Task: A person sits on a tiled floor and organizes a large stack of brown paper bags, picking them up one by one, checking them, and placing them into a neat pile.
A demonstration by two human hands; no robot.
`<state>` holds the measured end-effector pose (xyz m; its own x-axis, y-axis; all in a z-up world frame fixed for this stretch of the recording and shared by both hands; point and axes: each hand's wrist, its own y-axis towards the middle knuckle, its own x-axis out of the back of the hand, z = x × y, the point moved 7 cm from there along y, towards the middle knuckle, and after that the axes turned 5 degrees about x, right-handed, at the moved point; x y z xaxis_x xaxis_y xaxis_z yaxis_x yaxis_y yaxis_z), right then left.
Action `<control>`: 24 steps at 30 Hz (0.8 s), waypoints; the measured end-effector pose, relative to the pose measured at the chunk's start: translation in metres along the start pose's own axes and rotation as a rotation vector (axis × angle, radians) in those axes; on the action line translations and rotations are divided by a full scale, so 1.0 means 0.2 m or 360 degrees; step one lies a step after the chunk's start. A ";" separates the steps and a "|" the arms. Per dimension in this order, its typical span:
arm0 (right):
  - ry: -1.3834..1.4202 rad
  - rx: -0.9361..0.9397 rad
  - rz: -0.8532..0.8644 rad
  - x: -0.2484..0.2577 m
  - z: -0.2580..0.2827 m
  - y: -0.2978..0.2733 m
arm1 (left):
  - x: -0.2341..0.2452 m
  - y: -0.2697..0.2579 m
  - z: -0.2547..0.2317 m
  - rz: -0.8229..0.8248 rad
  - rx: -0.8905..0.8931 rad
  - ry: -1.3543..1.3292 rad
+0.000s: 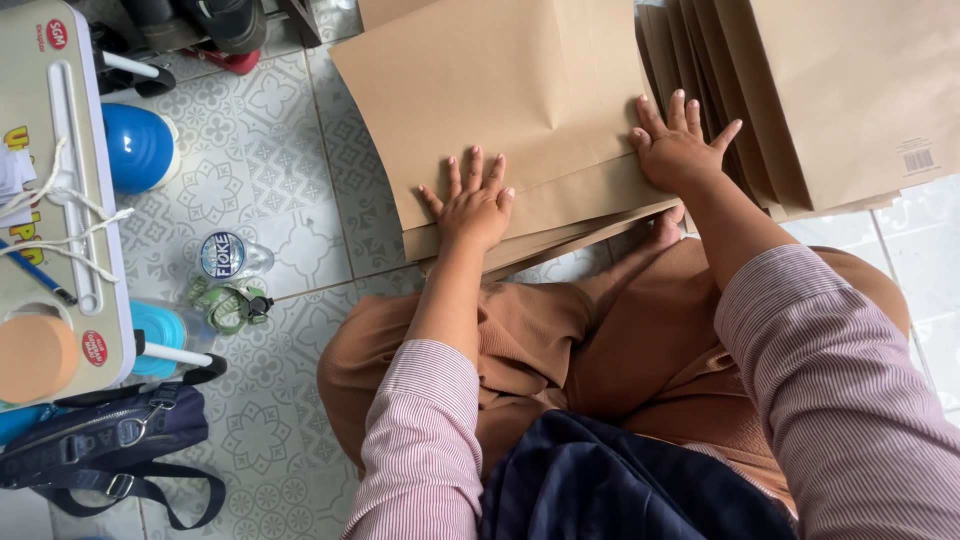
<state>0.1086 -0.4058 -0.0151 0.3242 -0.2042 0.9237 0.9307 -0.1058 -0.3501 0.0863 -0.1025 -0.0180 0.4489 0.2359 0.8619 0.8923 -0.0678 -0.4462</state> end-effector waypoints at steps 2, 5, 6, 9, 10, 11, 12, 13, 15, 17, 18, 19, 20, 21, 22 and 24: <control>0.0018 -0.0030 0.0024 0.00 0.01 -0.01 | -0.01 0.01 0.00 -0.0004 0.0001 -0.0007; 0.0098 -0.0086 0.0065 0.01 0.02 -0.03 | 0.01 -0.01 -0.01 0.0020 0.0008 0.0002; 0.0150 -0.0108 0.0084 0.01 0.02 -0.04 | 0.01 -0.01 -0.01 0.0048 0.0018 0.0008; 0.0303 -0.0171 0.0061 0.03 0.03 -0.06 | -0.01 0.01 0.00 0.0019 0.0012 0.0005; 0.0305 -0.0171 0.0057 0.03 0.04 -0.08 | 0.00 0.01 0.00 0.0016 0.0009 0.0007; 0.0355 -0.0183 -0.0031 0.05 0.05 -0.10 | -0.01 0.01 0.00 0.0019 0.0000 0.0012; 0.0405 -0.0194 -0.0120 0.07 0.06 -0.13 | -0.01 0.01 0.00 0.0022 -0.0009 0.0017; 0.0402 -0.0196 -0.0120 0.03 0.04 -0.12 | 0.00 0.00 -0.01 0.0023 -0.0010 0.0015; 0.0352 -0.0118 -0.0443 0.03 0.02 -0.11 | 0.01 -0.01 -0.01 0.0051 -0.0021 0.0026; 0.0333 -0.0077 -0.0505 0.04 0.03 -0.12 | 0.00 0.00 -0.01 0.0037 -0.0023 0.0035; 0.0319 -0.0037 -0.0570 0.04 0.03 -0.13 | 0.00 0.01 -0.01 0.0020 -0.0027 0.0047; 0.0316 -0.0037 -0.0569 0.04 0.03 -0.13 | -0.01 0.01 -0.01 0.0021 -0.0027 0.0045; 0.0337 -0.0034 -0.0577 0.03 0.03 -0.13 | -0.01 0.01 0.00 0.0011 -0.0030 0.0034; 0.0358 -0.0028 -0.0587 0.03 0.03 -0.12 | -0.01 0.01 0.00 -0.0002 -0.0032 0.0022; 0.0356 -0.0025 -0.0588 0.04 0.03 -0.13 | -0.01 0.01 0.00 -0.0003 -0.0031 0.0020; 0.0394 -0.0024 -0.0584 0.05 0.04 -0.14 | -0.02 0.02 -0.01 -0.0002 -0.0046 0.0016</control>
<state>0.0867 -0.3970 0.0051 -0.0796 -0.3773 0.9227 0.9734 -0.2289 -0.0096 0.0884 -0.1048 -0.0223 0.4483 0.2264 0.8647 0.8937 -0.0953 -0.4384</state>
